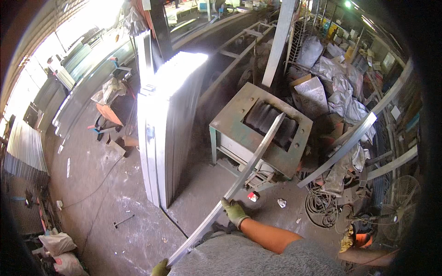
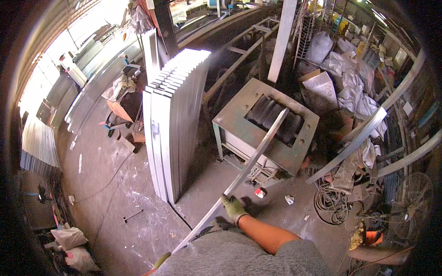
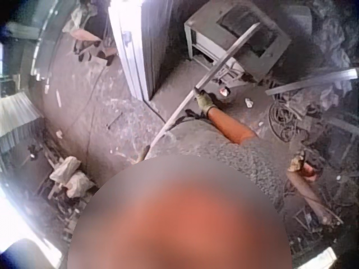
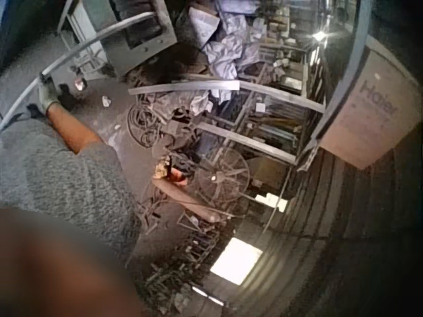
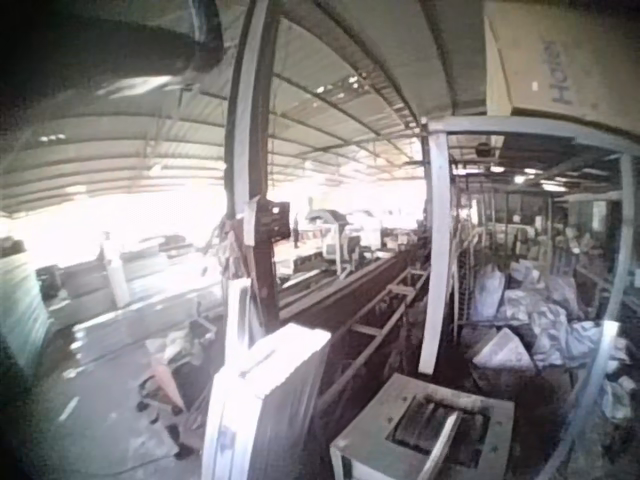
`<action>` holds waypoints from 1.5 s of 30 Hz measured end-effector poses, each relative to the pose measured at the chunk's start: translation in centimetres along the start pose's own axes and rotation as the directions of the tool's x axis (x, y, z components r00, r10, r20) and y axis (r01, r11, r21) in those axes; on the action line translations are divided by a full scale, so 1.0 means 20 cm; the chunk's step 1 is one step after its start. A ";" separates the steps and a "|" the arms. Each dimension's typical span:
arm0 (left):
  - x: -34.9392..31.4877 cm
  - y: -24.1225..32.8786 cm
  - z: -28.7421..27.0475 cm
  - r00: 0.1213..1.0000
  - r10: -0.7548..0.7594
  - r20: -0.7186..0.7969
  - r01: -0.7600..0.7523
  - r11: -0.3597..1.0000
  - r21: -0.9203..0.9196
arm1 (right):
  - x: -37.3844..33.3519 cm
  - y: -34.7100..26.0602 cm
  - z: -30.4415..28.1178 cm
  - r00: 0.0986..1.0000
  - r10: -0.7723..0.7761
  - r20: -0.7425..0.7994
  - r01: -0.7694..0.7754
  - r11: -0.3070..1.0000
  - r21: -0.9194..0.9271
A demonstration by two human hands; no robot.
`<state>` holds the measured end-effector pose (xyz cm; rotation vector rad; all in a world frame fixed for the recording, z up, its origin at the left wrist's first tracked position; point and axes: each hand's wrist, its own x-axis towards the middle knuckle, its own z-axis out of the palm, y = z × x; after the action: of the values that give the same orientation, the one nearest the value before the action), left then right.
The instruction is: The person feeds long metal strips into a roller machine one at a time, then stacks the processed strips on a nearby rack. The person repeats this cycle throughout the clip, handling each strip with gloved hands.
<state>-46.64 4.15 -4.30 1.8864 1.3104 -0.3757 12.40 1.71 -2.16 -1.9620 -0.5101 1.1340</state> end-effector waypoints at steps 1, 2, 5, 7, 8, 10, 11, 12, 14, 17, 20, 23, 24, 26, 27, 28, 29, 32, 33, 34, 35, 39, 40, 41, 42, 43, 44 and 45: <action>0.06 0.10 0.01 0.998 0.052 -0.030 -0.052 0.999 0.007 | 0.08 -0.04 -0.05 0.988 -0.097 -0.121 0.094 0.995 -0.030; 0.12 0.23 0.00 0.992 0.110 -0.056 -0.109 0.994 0.017 | 0.15 -0.09 -0.10 0.952 -0.119 -0.281 0.132 0.991 0.029; 0.35 0.75 -0.08 0.982 0.185 -0.025 -0.186 0.982 -0.046 | 0.48 -0.28 -0.44 0.862 -0.138 -0.488 0.235 0.961 0.143; 0.46 1.13 -0.17 0.984 0.180 -0.005 -0.180 0.982 -0.062 | 0.72 -0.45 -0.64 0.585 -0.317 -0.746 0.129 0.945 -0.300; 0.51 1.30 -0.22 0.985 0.155 0.072 -0.140 0.974 -0.176 | 0.82 -0.51 -0.77 0.516 -0.425 -0.744 0.199 0.904 -0.378; 0.61 1.57 -0.31 0.963 0.244 0.110 -0.181 0.896 -0.406 | 0.98 -0.61 -0.94 0.516 -0.526 -0.676 0.134 0.829 -0.543; 0.66 1.66 -0.36 0.947 0.276 0.164 -0.173 0.869 -0.463 | 1.04 -0.63 -0.98 0.517 -0.558 -0.649 0.095 0.791 -0.605; 0.72 1.74 -0.39 0.921 0.341 0.189 -0.194 0.820 -0.538 | 1.10 -0.65 -1.01 0.488 -0.620 -0.614 0.085 0.734 -0.674; 0.83 1.87 -0.44 0.911 0.289 0.295 -0.084 0.830 -0.552 | 1.18 -0.66 -1.04 0.429 -0.659 -0.617 0.048 0.699 -0.714; 0.97 2.06 -0.48 0.900 0.203 0.385 -0.062 0.935 -0.348 | 1.33 -0.69 -1.14 0.467 -0.671 -0.576 0.002 0.652 -0.759; 1.08 2.30 -0.52 0.884 0.155 0.442 -0.066 0.975 -0.211 | 1.45 -0.75 -1.29 0.493 -0.679 -0.544 -0.001 0.625 -0.780; 1.04 2.53 -0.50 0.970 0.118 0.214 -0.086 0.984 -0.154 | 1.54 -0.82 -1.44 0.478 -0.715 -0.511 0.013 0.587 -0.809; 1.04 2.60 -0.47 0.989 0.089 0.120 -0.075 0.991 -0.113 | 1.56 -0.84 -1.48 0.513 -0.688 -0.513 0.003 0.599 -0.800; 1.03 2.68 -0.45 0.994 0.060 0.091 -0.059 0.998 -0.022 | 1.57 -0.85 -1.52 0.528 -0.687 -0.499 0.003 0.589 -0.808; 1.03 2.70 -0.45 0.996 0.043 0.080 -0.042 0.999 -0.018 | 1.58 -0.85 -1.51 0.515 -0.684 -0.516 0.011 0.607 -0.795; 1.03 2.70 -0.44 0.998 0.042 0.046 -0.041 0.999 -0.019 | 1.57 -0.84 -1.51 0.485 -0.711 -0.509 0.015 0.589 -0.808; 1.03 2.69 -0.43 0.999 0.046 0.018 -0.046 0.998 -0.033 | 1.56 -0.83 -1.49 0.470 -0.728 -0.499 0.015 0.572 -0.820; 1.00 2.57 -0.41 0.999 0.037 0.039 -0.036 0.999 -0.022 | 1.49 -0.78 -1.42 0.492 -0.720 -0.490 0.008 0.567 -0.824; 0.99 2.52 -0.39 0.998 0.024 0.050 -0.023 1.000 -0.018 | 1.46 -0.77 -1.39 0.508 -0.709 -0.489 0.002 0.569 -0.822; 0.96 2.45 -0.37 0.999 0.022 0.047 -0.019 0.998 -0.053 | 1.43 -0.76 -1.35 0.537 -0.689 -0.486 -0.005 0.574 -0.819; 0.93 2.39 -0.35 0.999 0.019 0.045 -0.015 0.996 -0.089 | 1.38 -0.75 -1.31 0.559 -0.686 -0.466 -0.012 0.555 -0.832; 0.87 2.11 -0.27 0.998 0.047 0.030 -0.045 0.997 -0.070 | 1.21 -0.69 -1.14 0.600 -0.653 -0.463 0.004 0.581 -0.814; 0.86 2.04 -0.25 0.998 0.052 0.047 -0.050 0.998 -0.048 | 1.17 -0.67 -1.09 0.605 -0.652 -0.458 -0.006 0.571 -0.821; 0.84 1.96 -0.22 0.998 0.055 0.030 -0.052 0.996 -0.069 | 1.13 -0.65 -1.03 0.612 -0.650 -0.450 -0.013 0.561 -0.828; 0.82 1.88 -0.21 0.998 0.055 0.020 -0.053 0.994 -0.096 | 1.08 -0.63 -0.97 0.625 -0.641 -0.446 -0.022 0.556 -0.831; 0.79 1.79 -0.19 0.999 0.039 0.026 -0.036 0.992 -0.117 | 1.04 -0.61 -0.91 0.601 -0.666 -0.441 0.025 0.567 -0.823; 0.77 1.71 -0.18 0.999 0.023 0.029 -0.019 0.990 -0.137 | 1.00 -0.59 -0.84 0.581 -0.688 -0.436 0.033 0.555 -0.831; 0.75 1.63 -0.15 0.998 0.052 -0.028 -0.055 0.990 -0.131 | 0.95 -0.57 -0.77 0.571 -0.697 -0.434 0.040 0.552 -0.833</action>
<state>-11.93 11.21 2.52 1.8165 1.2661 -0.2337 35.82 14.55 1.23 -2.5542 -1.0319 -0.3790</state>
